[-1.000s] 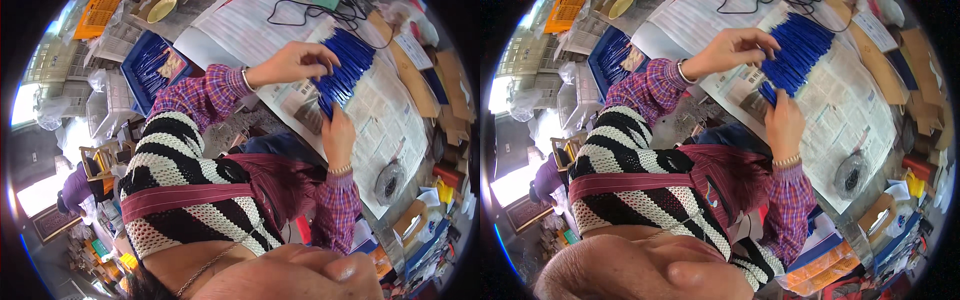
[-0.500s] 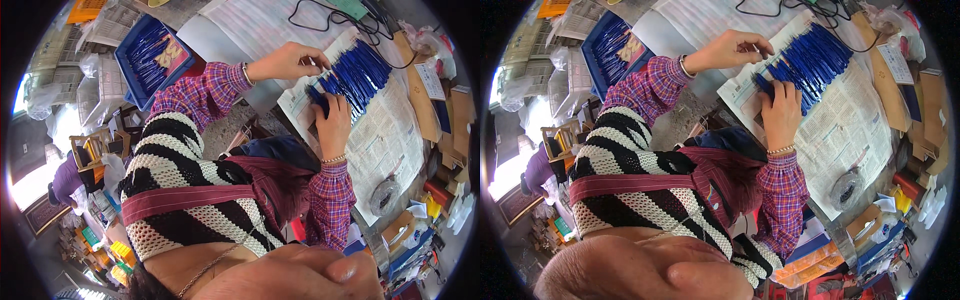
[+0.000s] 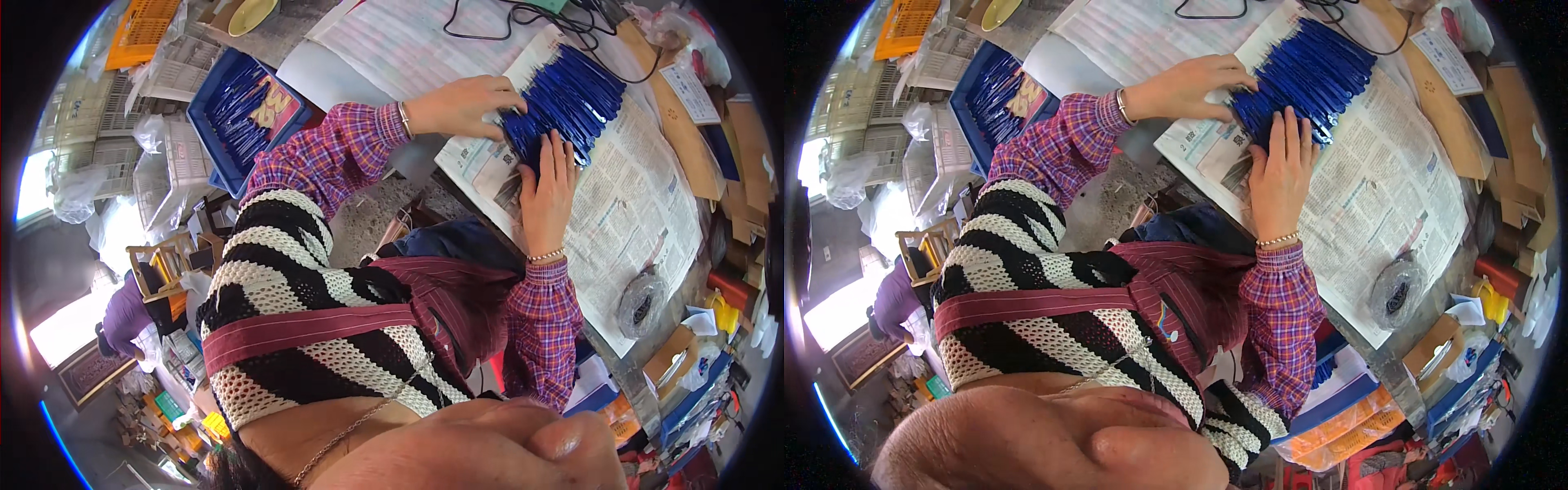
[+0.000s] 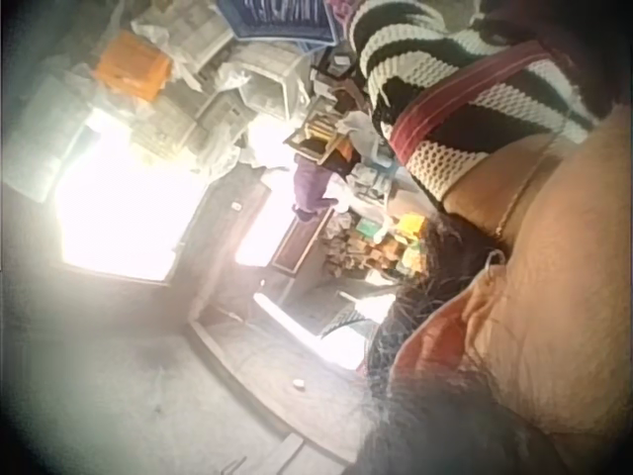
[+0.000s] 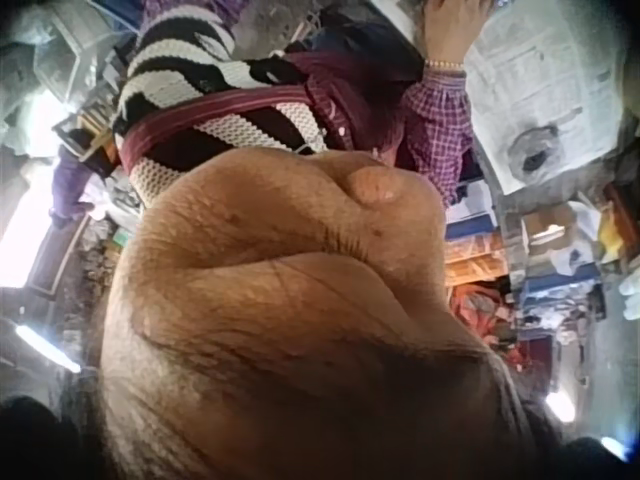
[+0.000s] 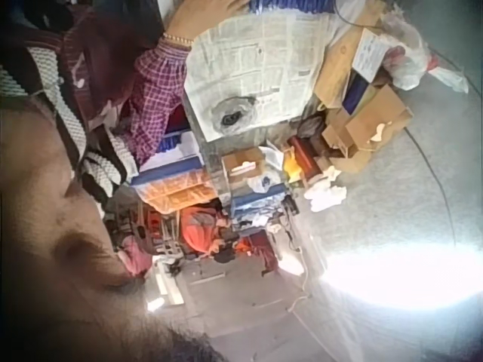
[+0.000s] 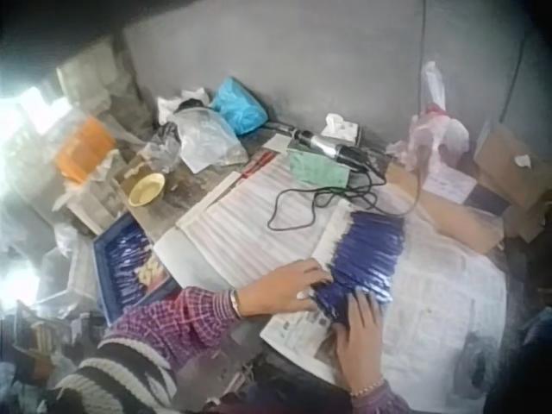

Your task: Manually assembling blue cylindrical components at a workbench in a factory setting.

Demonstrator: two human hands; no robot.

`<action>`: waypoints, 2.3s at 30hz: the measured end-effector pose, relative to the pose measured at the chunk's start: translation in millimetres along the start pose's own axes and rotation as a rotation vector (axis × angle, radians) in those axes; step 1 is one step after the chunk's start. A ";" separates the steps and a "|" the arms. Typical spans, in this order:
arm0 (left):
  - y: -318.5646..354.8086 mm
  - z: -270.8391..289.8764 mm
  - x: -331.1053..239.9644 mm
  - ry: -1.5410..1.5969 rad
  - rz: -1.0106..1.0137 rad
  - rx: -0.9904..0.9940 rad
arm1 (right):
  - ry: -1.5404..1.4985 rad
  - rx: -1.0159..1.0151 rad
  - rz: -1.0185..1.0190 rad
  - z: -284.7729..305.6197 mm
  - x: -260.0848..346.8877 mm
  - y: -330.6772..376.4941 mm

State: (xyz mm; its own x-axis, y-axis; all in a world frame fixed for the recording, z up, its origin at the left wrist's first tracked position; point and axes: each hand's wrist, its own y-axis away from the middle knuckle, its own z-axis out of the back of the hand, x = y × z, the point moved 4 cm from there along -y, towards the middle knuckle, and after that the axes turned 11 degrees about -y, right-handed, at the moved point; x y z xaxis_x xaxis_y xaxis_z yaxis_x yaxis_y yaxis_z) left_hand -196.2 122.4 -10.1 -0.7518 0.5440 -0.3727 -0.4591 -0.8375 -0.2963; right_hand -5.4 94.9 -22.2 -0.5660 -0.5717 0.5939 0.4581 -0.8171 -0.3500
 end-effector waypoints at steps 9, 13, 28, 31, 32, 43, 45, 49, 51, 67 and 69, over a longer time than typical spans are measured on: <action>-14.7 11.7 21.7 0.151 0.134 0.067 | -0.162 -0.010 -0.067 17.3 -1.1 6.0; -32.4 -1.5 22.0 0.211 0.112 0.049 | -0.141 -0.046 -0.102 28.7 -15.8 12.0; -81.3 14.3 -8.3 0.502 0.234 0.360 | -0.408 -0.304 -0.129 129.6 -50.7 62.6; -106.3 4.0 -63.3 0.444 0.124 0.469 | -0.381 -0.502 -0.369 187.8 -80.5 139.8; -118.8 1.4 -80.4 0.423 0.085 0.500 | -0.198 -0.522 -0.383 207.9 -87.4 164.3; -239.7 -110.7 -267.4 -0.055 -0.814 0.252 | 0.244 -0.389 -0.802 244.2 -222.8 373.4; -253.5 -131.9 -267.8 -0.153 -0.849 0.228 | 0.242 -0.208 -0.884 237.6 -240.1 363.7; -253.6 -141.5 -259.3 -0.207 -0.764 0.312 | 0.277 -0.165 -0.852 217.3 -246.0 348.6; -253.4 -143.3 -257.7 -0.215 -0.761 0.307 | 0.224 -0.180 -0.823 217.8 -253.4 351.8; -257.6 -153.4 -254.8 -0.012 -0.660 0.259 | 0.120 -0.477 -0.680 228.2 -208.3 355.9; -259.2 -153.3 -251.8 0.030 -0.627 0.263 | 0.095 -0.547 -0.645 235.6 -194.5 349.8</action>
State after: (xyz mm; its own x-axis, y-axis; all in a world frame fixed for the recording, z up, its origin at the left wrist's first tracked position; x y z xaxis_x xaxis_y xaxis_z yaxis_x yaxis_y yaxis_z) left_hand 184.7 210.4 25.8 -0.2941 0.9289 -0.2252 -0.9066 -0.3457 -0.2419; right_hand 426.4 -62.3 -89.4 -0.6688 0.0347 0.7427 -0.3563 -0.8917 -0.2792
